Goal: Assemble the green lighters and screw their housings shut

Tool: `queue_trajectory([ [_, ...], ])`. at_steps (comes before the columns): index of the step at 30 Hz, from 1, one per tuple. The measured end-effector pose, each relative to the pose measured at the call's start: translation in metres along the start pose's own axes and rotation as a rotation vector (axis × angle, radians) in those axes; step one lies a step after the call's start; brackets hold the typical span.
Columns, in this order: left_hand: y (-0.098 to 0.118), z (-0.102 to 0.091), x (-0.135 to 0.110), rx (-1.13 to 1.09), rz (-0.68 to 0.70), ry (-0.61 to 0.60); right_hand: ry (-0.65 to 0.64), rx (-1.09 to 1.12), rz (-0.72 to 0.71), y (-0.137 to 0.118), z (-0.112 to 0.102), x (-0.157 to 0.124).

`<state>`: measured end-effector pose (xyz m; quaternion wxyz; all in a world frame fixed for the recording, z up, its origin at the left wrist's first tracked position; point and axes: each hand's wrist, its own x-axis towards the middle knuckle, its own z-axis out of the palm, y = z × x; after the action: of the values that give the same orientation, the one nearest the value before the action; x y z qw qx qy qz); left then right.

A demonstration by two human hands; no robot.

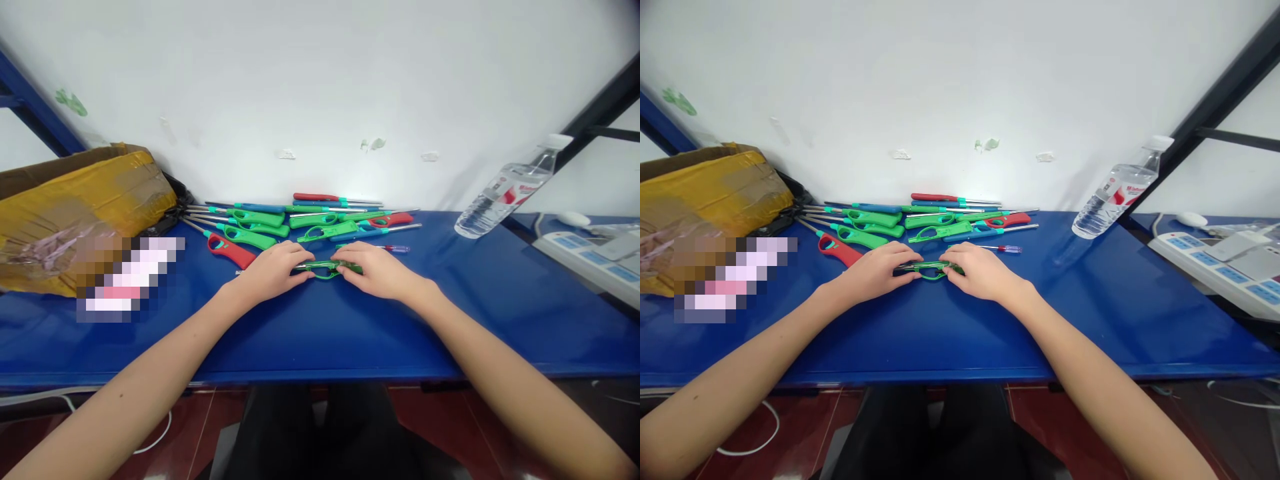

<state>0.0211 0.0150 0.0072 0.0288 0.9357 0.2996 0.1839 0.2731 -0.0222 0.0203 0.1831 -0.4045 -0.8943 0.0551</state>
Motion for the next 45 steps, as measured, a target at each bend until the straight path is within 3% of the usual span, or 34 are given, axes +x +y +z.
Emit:
queue_trajectory([
  [27, -0.005, -0.004, -0.001, -0.008, 0.017, 0.000, 0.090, -0.016, 0.066, 0.017, -0.004, 0.001],
  [45, 0.000, 0.001, 0.000, 0.042, 0.039, -0.002, 0.066, 0.056, -0.071, 0.003, 0.007, 0.004],
])
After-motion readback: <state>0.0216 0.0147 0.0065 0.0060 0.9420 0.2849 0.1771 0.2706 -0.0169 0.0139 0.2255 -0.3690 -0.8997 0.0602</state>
